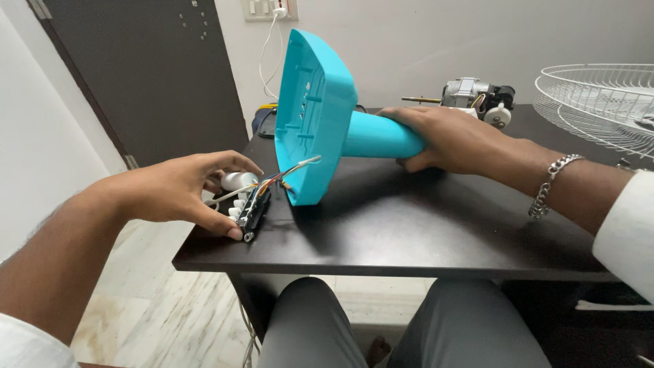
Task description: The person disassembles a teal fan housing, removes the motor, and then reassembles the housing by connecting wires to a switch and securing it with screws. The person uses a screwdriver to tighten screws and handles the fan housing, motor, and wiring throughout the process.
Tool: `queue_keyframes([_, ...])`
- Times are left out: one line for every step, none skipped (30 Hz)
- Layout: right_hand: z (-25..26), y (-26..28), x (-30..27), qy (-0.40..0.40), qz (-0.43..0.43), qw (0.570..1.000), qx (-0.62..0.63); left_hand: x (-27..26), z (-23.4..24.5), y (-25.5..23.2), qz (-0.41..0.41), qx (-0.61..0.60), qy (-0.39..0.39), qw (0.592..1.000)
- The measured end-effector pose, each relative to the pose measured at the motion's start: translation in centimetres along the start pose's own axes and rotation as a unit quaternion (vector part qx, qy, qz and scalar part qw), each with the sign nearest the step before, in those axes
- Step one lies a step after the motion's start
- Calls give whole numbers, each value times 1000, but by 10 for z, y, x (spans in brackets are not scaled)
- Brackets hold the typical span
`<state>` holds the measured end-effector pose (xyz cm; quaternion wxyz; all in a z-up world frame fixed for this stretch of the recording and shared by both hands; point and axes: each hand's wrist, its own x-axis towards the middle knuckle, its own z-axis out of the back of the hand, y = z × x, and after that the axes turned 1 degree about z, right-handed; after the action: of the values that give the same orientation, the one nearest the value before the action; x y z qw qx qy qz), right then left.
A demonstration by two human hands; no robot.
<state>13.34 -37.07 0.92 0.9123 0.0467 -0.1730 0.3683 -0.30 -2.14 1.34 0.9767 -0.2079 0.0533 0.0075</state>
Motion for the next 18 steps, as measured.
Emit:
queue_keyframes([1, 0, -3, 8, -9, 1000, -4, 1, -1, 0, -7, -2, 5, 1000])
queue_keyframes([3, -1, -6, 16, -18, 1000, -9, 3, -1, 0, -16, -5, 6, 1000])
queue_keyframes([5, -2, -8, 23, -27, 999, -14, 4, -3, 0, -26, -8, 6, 1000])
queue_keyframes([7, -4, -12, 26, -24, 999, -7, 5, -4, 0, -37, -10, 6, 999])
queue_keyframes([10, -6, -16, 27, -20, 999, 0, 5, -5, -1, -40, -7, 5, 999])
queue_keyframes([12, -8, -20, 29, -17, 999, 6, 6, -6, -2, -43, -3, 5, 999])
queue_keyframes([14, -11, -23, 24, -4, 1000, 5, 6, -6, -3, -47, 0, 4, 999])
queue_keyframes([15, -13, -26, 19, 9, 1000, 4, 6, -7, -5, -48, -3, 13, 999])
queue_keyframes([15, -15, -29, 15, 21, 1000, 5, 6, -7, -7, -48, -6, 24, 999])
queue_keyframes([16, -18, -31, 18, 25, 1000, 3, 6, -8, -9, -49, -9, 34, 998])
queue_keyframes([16, -21, -33, 21, 29, 999, 1, 7, -9, -12, -52, -2, 30, 998])
queue_keyframes([16, -23, -35, 24, 32, 999, -1, 8, -11, -16, -55, 5, 26, 998])
queue_keyframes([16, -25, -36, 32, 29, 999, -8, 8, -12, -19, -58, 12, 21, 998])
queue_keyframes([17, -28, -38, 40, 25, 999, -15, 7, -13, -23, -69, 5, 26, 997])
queue_keyframes([19, -31, -38, 46, 21, 998, -23, 6, -13, -26, -81, -1, 30, 996])
queue_keyframes([22, -34, -38, 58, -1, 998, -22, 5, -13, -30, -93, -8, 34, 995])
queue_keyframes([26, -38, -40, 70, -22, 997, -21, 4, -14, -34, -86, -4, 26, 996])
queue_keyframes([28, -41, -40, 81, -44, 996, -20, 4, -15, -38, -80, 0, 18, 997])
